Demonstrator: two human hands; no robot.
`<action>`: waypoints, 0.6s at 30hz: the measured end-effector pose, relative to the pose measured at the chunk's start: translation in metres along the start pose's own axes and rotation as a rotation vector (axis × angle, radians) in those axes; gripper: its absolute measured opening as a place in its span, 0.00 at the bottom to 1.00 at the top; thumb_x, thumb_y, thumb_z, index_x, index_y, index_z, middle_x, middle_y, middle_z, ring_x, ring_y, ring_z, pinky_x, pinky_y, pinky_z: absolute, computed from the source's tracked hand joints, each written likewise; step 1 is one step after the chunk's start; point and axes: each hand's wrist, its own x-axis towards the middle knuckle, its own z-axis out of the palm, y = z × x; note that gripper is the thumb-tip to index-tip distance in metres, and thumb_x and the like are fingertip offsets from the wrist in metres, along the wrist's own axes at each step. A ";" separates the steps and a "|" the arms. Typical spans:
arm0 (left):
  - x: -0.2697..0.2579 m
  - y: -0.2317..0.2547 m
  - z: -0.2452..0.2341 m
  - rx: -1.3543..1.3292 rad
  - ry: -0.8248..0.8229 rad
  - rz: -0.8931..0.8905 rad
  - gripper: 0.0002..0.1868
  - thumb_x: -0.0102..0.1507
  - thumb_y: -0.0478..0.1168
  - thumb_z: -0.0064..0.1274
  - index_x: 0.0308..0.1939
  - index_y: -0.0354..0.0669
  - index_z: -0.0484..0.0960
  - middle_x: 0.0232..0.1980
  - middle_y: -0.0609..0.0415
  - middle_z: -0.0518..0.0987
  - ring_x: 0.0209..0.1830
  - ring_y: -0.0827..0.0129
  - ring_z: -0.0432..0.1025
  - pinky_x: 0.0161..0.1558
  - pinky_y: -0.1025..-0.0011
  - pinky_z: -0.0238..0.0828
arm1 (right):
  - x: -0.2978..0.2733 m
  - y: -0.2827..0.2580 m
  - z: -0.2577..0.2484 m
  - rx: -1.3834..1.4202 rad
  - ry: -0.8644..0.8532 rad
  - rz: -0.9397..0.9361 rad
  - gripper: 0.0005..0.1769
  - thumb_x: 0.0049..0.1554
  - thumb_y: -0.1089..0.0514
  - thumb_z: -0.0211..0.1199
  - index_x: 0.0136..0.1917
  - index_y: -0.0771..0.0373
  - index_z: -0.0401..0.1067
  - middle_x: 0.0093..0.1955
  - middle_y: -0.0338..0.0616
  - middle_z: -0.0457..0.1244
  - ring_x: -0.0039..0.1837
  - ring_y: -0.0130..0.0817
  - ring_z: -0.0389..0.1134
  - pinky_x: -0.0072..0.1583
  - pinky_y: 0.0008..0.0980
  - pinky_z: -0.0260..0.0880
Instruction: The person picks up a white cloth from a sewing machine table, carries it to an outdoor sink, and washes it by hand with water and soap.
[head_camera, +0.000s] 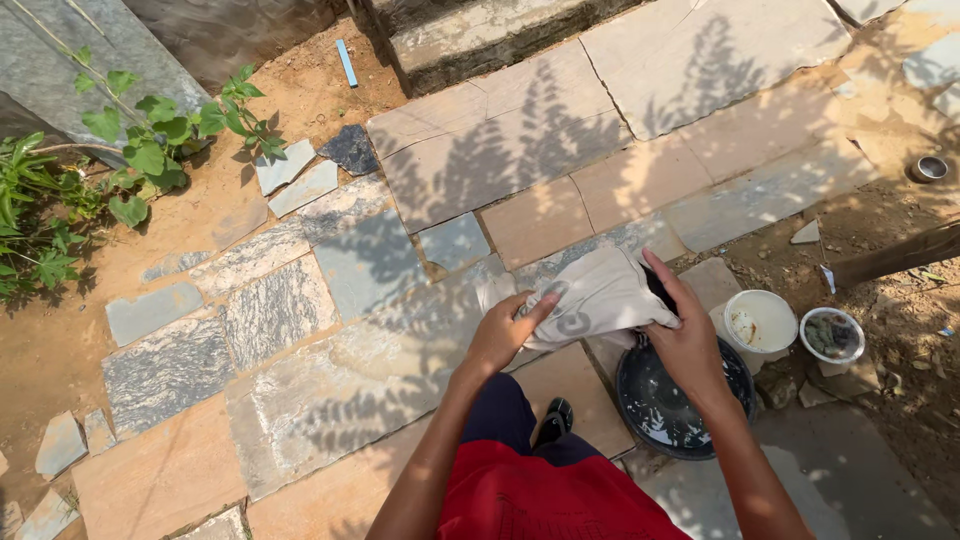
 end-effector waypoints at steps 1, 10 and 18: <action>0.021 0.006 -0.001 -0.058 -0.094 -0.027 0.40 0.64 0.70 0.47 0.54 0.35 0.86 0.41 0.34 0.78 0.38 0.54 0.74 0.44 0.61 0.69 | 0.021 -0.008 -0.007 -0.018 0.037 -0.010 0.41 0.52 0.70 0.60 0.78 0.56 0.61 0.72 0.50 0.63 0.69 0.33 0.65 0.66 0.32 0.64; 0.236 0.031 -0.025 -0.091 -0.258 0.295 0.46 0.52 0.55 0.66 0.69 0.41 0.67 0.56 0.48 0.77 0.39 0.66 0.75 0.39 0.67 0.74 | 0.235 0.002 -0.001 0.093 0.144 -0.049 0.25 0.58 0.70 0.59 0.69 0.62 0.73 0.60 0.44 0.70 0.58 0.23 0.69 0.58 0.24 0.69; 0.504 0.085 -0.056 0.063 0.075 0.391 0.45 0.57 0.49 0.63 0.77 0.46 0.64 0.67 0.45 0.75 0.49 0.59 0.78 0.52 0.62 0.75 | 0.500 -0.020 -0.014 -0.148 0.142 -0.086 0.25 0.55 0.72 0.61 0.65 0.61 0.77 0.58 0.43 0.71 0.56 0.22 0.70 0.55 0.24 0.70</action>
